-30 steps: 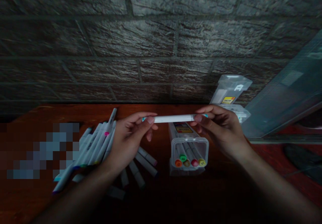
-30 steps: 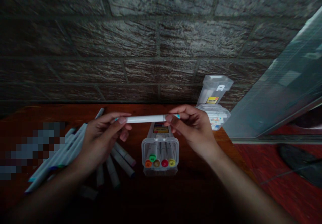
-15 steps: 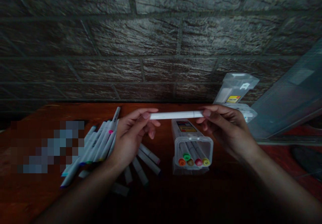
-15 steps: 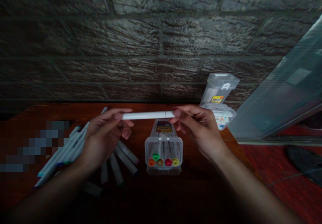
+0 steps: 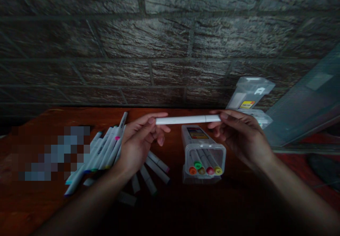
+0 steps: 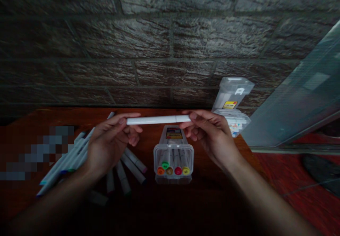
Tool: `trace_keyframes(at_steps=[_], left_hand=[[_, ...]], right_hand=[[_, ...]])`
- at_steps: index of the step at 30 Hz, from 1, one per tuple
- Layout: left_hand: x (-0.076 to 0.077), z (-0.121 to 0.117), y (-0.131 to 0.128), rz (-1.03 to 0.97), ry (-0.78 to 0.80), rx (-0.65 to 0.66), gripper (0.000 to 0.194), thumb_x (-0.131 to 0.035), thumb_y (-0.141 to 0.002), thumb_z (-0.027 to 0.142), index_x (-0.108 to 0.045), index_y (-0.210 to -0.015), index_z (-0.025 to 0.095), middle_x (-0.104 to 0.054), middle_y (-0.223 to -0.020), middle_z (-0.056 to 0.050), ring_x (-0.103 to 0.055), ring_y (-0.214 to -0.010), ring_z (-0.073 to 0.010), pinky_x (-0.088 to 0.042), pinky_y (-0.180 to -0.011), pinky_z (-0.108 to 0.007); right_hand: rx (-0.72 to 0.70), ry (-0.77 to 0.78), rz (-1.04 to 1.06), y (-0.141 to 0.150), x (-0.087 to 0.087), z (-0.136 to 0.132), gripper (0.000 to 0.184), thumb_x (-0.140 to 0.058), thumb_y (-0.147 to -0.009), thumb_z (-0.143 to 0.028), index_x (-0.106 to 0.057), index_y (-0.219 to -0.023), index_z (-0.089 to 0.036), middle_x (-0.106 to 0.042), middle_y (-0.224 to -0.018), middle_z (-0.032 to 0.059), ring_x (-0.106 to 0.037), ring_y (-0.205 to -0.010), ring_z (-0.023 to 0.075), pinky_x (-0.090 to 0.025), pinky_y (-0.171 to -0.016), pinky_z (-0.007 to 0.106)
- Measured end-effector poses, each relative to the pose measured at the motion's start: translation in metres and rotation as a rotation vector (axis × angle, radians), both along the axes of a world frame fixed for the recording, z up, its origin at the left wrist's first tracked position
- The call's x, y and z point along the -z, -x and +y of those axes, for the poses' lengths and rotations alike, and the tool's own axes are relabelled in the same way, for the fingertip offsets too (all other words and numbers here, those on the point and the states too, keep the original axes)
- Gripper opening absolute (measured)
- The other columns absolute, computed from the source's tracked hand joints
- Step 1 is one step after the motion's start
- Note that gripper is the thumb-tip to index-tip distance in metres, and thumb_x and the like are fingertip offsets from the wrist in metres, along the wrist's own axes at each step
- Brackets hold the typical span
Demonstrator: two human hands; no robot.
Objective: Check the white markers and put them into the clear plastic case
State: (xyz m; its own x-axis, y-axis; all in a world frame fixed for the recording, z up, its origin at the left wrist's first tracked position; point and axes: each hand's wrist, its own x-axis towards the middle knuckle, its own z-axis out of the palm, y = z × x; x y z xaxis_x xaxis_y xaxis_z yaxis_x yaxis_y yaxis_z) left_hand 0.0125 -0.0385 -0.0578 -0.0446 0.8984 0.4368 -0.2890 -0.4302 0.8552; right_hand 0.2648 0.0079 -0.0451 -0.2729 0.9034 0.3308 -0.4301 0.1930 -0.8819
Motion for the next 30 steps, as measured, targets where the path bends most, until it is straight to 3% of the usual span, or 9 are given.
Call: trace_keyframes(at_steps=[7,18,30], left_hand=[[0.002,-0.001,0.0,0.007,0.006,-0.006,0.026,-0.062,-0.1,0.028,-0.078,-0.116,0.016,-0.076,-0.085,-0.009,-0.058,-0.057,-0.0135,-0.048,-0.055,-0.028],[0.003,-0.002,-0.001,0.172,-0.056,-0.114,0.022,-0.071,-0.097,0.029,-0.076,-0.117,0.023,-0.074,-0.084,-0.003,-0.057,-0.056,-0.0094,-0.047,-0.053,-0.024],[-0.005,-0.004,-0.009,0.392,-0.095,-0.371,0.022,-0.085,-0.081,0.026,-0.075,-0.098,0.017,-0.069,-0.064,0.002,-0.056,-0.048,-0.0081,-0.043,-0.045,-0.019]], right_hand=[[0.02,0.006,-0.012,0.0,-0.001,-0.001,0.017,-0.082,-0.084,-0.03,-0.085,-0.098,-0.021,-0.078,-0.078,0.0061,-0.064,-0.057,0.0117,-0.049,-0.048,0.02],[0.061,-0.116,-0.087,-0.001,0.006,0.001,0.019,-0.088,-0.08,-0.027,-0.084,-0.098,-0.026,-0.077,-0.076,0.0031,-0.062,-0.056,0.01,-0.045,-0.047,0.019],[0.167,-0.252,-0.218,0.002,0.011,0.001,0.02,-0.09,-0.077,-0.028,-0.078,-0.091,-0.02,-0.072,-0.065,0.0013,-0.057,-0.047,0.011,-0.045,-0.042,0.022]])
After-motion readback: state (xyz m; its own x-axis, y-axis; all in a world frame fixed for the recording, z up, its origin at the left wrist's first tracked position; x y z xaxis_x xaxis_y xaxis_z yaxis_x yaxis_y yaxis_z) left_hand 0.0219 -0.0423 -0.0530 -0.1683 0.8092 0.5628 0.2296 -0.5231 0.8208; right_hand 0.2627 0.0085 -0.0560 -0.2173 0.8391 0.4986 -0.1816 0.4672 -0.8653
